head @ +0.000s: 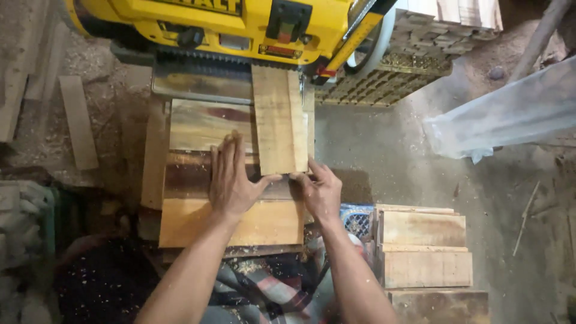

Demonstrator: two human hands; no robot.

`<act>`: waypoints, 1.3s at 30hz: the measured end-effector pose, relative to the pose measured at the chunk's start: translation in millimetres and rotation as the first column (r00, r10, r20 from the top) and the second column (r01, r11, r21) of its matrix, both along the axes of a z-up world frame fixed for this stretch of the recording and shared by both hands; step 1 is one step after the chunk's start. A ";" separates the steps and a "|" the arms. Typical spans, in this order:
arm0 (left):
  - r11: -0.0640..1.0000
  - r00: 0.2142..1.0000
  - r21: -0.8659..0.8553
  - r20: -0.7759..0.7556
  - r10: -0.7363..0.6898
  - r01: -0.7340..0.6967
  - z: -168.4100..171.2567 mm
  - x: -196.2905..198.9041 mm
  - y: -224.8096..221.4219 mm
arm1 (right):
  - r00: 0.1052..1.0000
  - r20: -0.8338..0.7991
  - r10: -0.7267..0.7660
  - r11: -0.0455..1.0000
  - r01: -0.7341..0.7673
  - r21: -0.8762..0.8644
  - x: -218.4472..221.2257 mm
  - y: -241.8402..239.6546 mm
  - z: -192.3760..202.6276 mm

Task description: Feeding wooden planks through a thickness planer to achieve a uniform thickness and smooth surface.

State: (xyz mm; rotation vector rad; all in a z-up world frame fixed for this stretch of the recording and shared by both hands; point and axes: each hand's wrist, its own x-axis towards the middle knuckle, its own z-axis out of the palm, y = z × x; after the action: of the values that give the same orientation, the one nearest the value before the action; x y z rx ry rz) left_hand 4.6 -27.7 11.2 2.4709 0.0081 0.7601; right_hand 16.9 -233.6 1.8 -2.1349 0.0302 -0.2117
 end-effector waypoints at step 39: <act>0.979 0.978 0.007 -0.054 -0.201 0.202 -43.5 4.5 23.5 | 0.965 -0.236 -0.119 0.954 0.177 0.243 255.9 -43.2 134.8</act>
State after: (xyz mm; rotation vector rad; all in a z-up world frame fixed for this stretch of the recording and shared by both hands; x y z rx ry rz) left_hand 9.0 -4.2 -32.3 2.4565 -0.2245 0.6088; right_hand 272.8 -276.9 136.6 -1.8826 0.3318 -0.0549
